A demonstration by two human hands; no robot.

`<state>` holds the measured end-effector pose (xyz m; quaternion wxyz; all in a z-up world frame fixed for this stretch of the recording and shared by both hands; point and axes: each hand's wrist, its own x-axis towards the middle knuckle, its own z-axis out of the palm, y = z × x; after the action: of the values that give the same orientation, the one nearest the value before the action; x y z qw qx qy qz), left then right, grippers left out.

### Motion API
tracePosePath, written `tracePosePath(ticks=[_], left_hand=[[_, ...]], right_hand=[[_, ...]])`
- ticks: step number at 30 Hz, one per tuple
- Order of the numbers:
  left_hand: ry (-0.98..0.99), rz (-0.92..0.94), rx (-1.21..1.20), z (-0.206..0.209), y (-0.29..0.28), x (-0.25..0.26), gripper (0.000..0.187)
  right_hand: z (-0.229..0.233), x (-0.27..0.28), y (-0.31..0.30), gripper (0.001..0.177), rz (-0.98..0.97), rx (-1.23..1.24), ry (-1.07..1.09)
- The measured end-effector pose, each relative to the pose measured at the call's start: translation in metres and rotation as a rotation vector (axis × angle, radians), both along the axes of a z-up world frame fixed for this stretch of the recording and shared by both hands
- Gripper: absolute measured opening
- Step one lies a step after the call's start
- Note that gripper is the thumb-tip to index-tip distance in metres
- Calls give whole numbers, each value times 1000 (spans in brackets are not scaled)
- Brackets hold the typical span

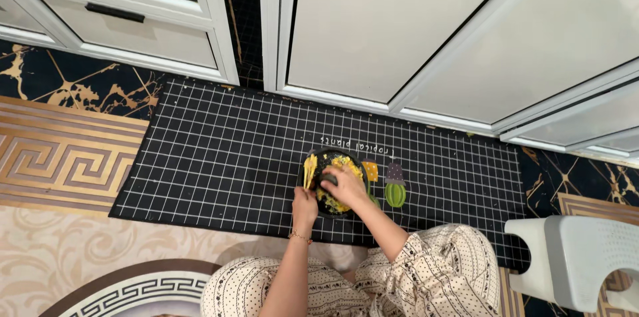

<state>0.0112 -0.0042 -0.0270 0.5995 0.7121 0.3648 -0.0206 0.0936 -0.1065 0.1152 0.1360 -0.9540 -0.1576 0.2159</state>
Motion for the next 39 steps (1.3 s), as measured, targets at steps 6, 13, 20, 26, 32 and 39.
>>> tracePosePath(ticks=[6,13,20,26,32,39], left_hand=[[-32,22,2,5,4,3,32],[34,-4,-31,16,9,0,29],[76,41,-131,17,6,-4,25],[-85,94,-61,38,7,-6,25],[-174,-63,124,133,15,-51,26],[-81,-141,325,151,35,-78,14]], right_hand=[[-23,8,4,42,119,-37,-120],[-3,6,19,45,300,-309,76],[-47,-60,2,37,317,-173,-336],[-51,-32,-31,36,129,-16,-123],[-23,71,-32,43,-174,135,293],[-32,38,-2,44,160,-304,-67]])
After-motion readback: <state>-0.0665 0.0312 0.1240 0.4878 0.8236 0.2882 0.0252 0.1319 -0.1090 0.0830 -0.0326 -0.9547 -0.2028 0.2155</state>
